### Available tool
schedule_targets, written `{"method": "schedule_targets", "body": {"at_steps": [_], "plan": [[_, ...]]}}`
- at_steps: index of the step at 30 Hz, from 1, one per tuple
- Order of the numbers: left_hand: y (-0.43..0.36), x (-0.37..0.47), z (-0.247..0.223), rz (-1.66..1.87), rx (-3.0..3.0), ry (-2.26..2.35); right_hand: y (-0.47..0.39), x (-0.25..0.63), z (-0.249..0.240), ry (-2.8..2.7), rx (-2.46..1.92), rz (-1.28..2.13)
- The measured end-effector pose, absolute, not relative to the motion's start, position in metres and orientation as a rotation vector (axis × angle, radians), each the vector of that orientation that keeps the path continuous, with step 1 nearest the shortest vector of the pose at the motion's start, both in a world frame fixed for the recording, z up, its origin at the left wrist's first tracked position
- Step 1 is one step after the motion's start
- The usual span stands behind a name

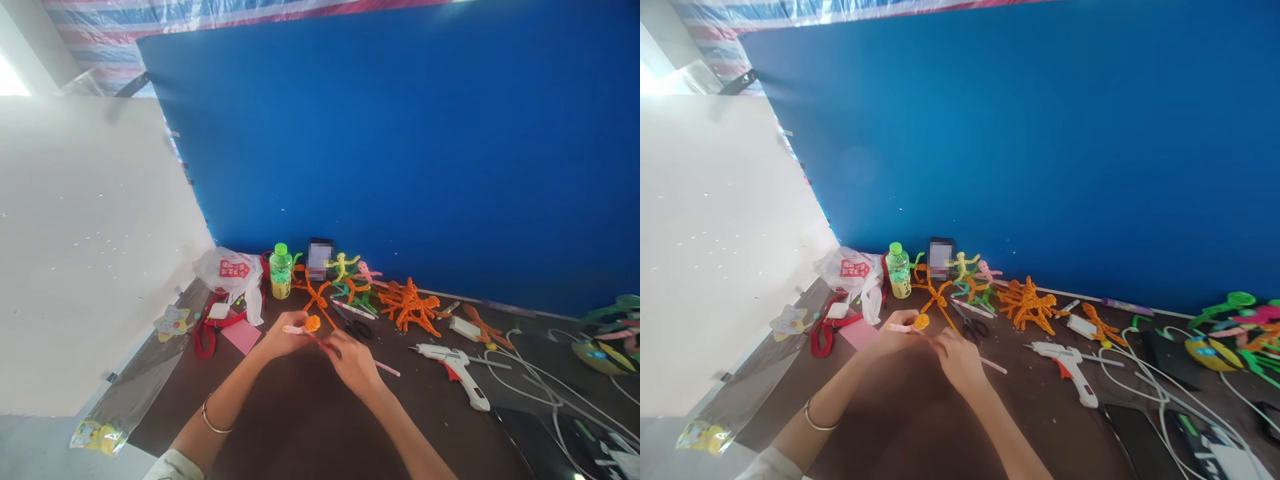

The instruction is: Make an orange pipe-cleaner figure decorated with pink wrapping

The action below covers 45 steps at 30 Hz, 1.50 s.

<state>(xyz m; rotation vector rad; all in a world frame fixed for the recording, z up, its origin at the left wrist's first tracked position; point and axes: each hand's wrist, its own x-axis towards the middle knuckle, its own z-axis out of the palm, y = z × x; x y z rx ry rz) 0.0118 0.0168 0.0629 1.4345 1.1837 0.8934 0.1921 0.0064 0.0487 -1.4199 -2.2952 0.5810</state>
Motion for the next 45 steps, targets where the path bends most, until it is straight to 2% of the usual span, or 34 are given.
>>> {"method": "schedule_targets", "body": {"at_steps": [3,8,12,15,22,32,39,45], "plan": [[0.020,0.005,0.067,0.797,1.450,1.051,0.004,0.191,0.059,-2.259,-1.354,0.806],[0.019,-0.004,0.075,0.762,1.375,0.893,0.000,0.191,0.079,-1.936,-1.147,1.413],[0.015,0.001,0.066,0.802,1.047,0.737,-0.003,0.186,0.089,-1.645,-0.963,1.784],[0.013,0.012,0.048,0.880,0.771,0.609,-0.006,0.180,0.085,-1.343,-0.843,1.920],[0.011,0.039,0.028,1.139,0.409,0.625,0.000,0.161,0.050,-0.774,-0.759,1.850],[0.001,0.064,0.035,1.474,0.586,1.021,0.005,0.146,0.026,-0.338,-0.947,1.778],[0.002,0.053,0.020,1.482,1.095,1.422,0.004,0.150,0.018,-0.525,-1.090,1.710],[0.001,0.045,0.007,1.348,1.654,1.408,0.006,0.161,0.013,-1.322,-1.266,1.268]]}}
